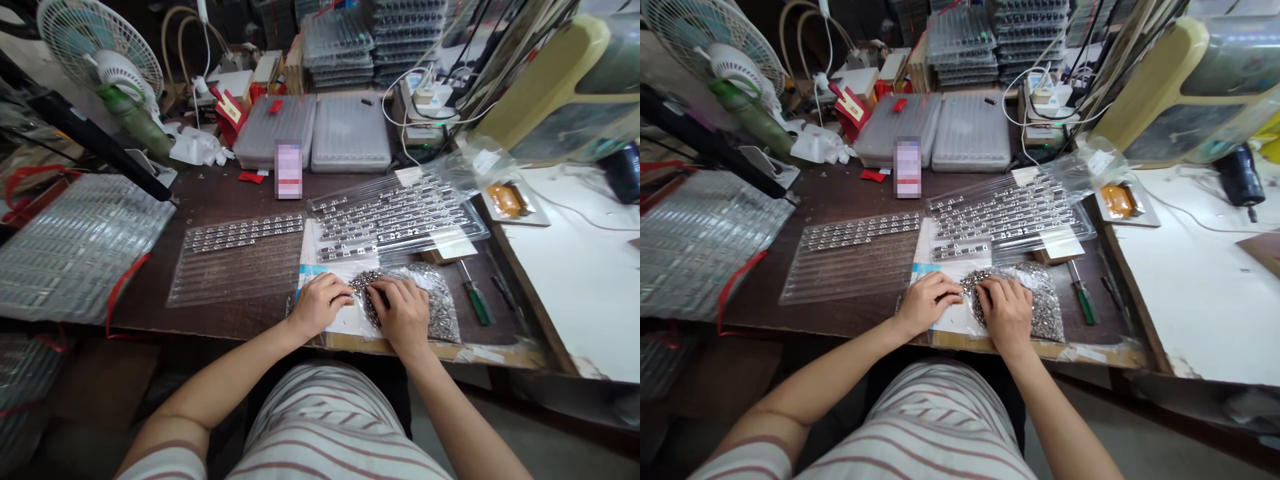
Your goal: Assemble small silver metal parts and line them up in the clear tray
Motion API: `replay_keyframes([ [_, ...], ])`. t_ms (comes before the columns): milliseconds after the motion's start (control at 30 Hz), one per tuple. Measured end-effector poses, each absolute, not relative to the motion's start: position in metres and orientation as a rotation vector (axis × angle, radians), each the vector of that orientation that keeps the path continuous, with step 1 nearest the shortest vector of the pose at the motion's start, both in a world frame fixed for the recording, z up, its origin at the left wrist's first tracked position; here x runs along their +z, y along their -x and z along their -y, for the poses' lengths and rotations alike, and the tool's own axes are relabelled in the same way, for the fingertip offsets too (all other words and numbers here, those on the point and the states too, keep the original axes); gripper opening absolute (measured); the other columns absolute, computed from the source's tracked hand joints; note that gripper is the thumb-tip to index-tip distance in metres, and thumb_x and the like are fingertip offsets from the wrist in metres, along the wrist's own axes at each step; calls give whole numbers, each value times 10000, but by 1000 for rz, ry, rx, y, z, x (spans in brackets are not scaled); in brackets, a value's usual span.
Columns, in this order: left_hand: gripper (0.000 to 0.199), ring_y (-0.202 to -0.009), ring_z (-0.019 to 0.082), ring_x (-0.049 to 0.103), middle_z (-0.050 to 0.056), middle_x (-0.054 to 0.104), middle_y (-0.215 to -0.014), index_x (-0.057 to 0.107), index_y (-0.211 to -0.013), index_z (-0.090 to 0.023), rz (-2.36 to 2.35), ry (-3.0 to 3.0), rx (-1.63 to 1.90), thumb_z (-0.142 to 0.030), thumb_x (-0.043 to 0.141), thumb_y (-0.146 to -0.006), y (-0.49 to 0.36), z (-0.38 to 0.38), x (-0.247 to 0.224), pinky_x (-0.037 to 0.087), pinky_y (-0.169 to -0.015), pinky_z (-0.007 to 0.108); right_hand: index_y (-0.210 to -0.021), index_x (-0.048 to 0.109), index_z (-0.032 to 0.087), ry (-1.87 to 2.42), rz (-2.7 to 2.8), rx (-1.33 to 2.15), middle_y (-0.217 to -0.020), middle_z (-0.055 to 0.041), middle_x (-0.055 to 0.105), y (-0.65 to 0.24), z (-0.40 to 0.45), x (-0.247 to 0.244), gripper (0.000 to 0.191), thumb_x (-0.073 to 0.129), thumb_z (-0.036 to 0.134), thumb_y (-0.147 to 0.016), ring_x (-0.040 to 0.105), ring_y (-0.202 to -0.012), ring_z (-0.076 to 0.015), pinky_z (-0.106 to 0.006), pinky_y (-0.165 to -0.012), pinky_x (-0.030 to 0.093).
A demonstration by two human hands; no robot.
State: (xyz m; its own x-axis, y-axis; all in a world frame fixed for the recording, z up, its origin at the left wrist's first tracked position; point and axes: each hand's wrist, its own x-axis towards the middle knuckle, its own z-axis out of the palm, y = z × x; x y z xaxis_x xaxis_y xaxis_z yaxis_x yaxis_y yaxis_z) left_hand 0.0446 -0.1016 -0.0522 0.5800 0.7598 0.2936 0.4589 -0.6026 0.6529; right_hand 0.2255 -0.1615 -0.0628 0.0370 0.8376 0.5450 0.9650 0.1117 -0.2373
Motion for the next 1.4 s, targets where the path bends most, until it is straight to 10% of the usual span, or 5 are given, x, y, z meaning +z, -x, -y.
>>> replay_keyframes([
  [400, 79, -812, 153, 634, 35, 691, -855, 723, -866, -209, -992, -2088, 931, -198, 664, -815, -35, 87, -39, 506, -746, 282, -1146, 612, 231, 1717, 1862, -320, -963, -24, 691, -226, 163, -59, 283, 502, 162, -894, 570, -854, -155, -299, -749, 328],
  [867, 158, -925, 234, 539, 61, 600, -913, 734, -878, -208, -1801, -2428, 813, -280, 600, -836, 88, -3, -40, 426, -869, 391, -810, 715, 276, 1611, 1856, -3, -869, 31, 723, -187, 148, -56, 136, 611, 351, -856, 547, -792, -133, -295, -715, 298],
  [1400, 97, -673, 133, 640, 19, 678, -799, 645, -911, -185, -1185, -2075, 739, -224, 578, -853, -11, 40, -21, 498, -623, 244, -1119, 644, 245, 1911, 1986, -416, -1063, -54, 678, -218, 171, -43, 266, 556, 331, -882, 503, -933, -210, -349, -757, 277],
])
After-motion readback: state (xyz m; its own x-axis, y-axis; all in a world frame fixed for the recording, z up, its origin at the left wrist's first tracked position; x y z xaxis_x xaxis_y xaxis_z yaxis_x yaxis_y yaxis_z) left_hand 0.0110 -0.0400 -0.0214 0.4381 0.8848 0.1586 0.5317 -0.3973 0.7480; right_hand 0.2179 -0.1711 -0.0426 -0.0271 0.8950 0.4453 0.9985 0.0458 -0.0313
